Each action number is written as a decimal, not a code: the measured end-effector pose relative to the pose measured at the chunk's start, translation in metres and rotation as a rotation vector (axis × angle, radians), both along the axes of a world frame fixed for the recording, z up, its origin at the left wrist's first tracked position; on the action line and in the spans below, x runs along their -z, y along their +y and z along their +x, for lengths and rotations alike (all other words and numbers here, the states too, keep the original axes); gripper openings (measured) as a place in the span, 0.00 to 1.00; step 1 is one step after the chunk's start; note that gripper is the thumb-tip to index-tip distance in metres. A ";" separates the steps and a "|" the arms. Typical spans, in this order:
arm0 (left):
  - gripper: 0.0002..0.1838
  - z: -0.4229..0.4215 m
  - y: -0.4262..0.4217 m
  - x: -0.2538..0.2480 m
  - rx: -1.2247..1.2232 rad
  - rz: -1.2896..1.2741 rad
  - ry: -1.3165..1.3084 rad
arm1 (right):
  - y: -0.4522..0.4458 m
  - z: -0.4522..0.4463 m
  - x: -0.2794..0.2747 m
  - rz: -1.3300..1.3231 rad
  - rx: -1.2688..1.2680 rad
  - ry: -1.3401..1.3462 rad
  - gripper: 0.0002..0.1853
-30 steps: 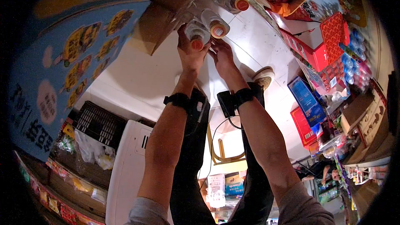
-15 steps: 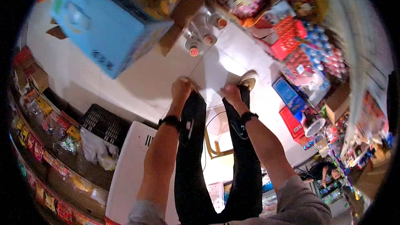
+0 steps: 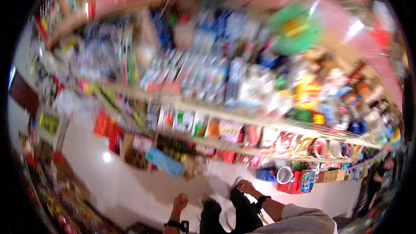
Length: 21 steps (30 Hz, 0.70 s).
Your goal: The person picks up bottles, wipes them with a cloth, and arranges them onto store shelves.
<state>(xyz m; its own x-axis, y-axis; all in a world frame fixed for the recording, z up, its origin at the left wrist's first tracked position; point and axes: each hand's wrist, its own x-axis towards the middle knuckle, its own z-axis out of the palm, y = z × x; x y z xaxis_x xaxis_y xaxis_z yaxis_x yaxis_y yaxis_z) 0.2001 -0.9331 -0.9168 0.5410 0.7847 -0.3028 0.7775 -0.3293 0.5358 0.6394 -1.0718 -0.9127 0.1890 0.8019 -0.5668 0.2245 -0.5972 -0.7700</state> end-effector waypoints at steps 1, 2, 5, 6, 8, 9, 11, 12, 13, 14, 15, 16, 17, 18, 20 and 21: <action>0.11 0.018 0.012 -0.039 -0.106 0.009 0.020 | 0.015 0.005 -0.056 0.072 -0.056 -0.145 0.11; 0.11 0.039 0.024 -0.069 -0.148 0.009 -0.057 | 0.020 0.010 -0.087 0.290 -0.011 -0.142 0.12; 0.11 0.119 0.047 -0.205 -0.085 0.107 -0.280 | 0.043 0.032 -0.228 0.502 0.022 -0.201 0.13; 0.11 0.152 0.052 -0.258 -0.012 0.150 -0.350 | 0.045 0.044 -0.272 0.551 -0.044 -0.304 0.13; 0.11 0.218 0.052 -0.375 0.144 0.171 -0.447 | 0.040 0.065 -0.375 0.656 0.098 -0.339 0.11; 0.11 0.252 0.050 -0.435 0.220 0.154 -0.480 | 0.037 0.083 -0.417 0.779 0.125 -0.477 0.11; 0.11 0.309 0.038 -0.531 0.396 0.354 -0.709 | 0.026 0.104 -0.528 1.065 0.236 -0.715 0.09; 0.12 0.333 0.032 -0.567 0.417 0.341 -0.735 | 0.015 0.120 -0.573 1.087 0.223 -0.826 0.13; 0.13 0.356 0.020 -0.618 0.501 0.481 -0.847 | 0.011 0.137 -0.608 1.189 0.257 -0.929 0.14; 0.15 0.377 0.014 -0.654 0.550 0.522 -0.892 | 0.005 0.154 -0.638 1.224 0.315 -1.038 0.14; 0.17 0.397 0.006 -0.691 0.577 0.644 -0.930 | -0.001 0.165 -0.678 1.400 0.362 -1.213 0.14; 0.18 0.416 0.003 -0.721 0.613 0.745 -0.973 | -0.004 0.178 -0.702 1.456 0.449 -1.218 0.15; 0.15 0.434 -0.008 -0.755 0.617 0.760 -1.044 | -0.011 0.189 -0.733 1.525 0.442 -1.273 0.15; 0.15 0.453 -0.014 -0.781 0.620 0.807 -1.076 | -0.010 0.205 -0.750 1.522 0.510 -1.317 0.16; 0.18 0.494 -0.013 -0.819 0.625 0.945 -1.140 | -0.010 0.223 -0.788 1.588 0.547 -1.312 0.17; 0.23 0.512 -0.011 -0.834 0.605 0.913 -1.116 | -0.007 0.235 -0.796 1.583 0.570 -1.269 0.18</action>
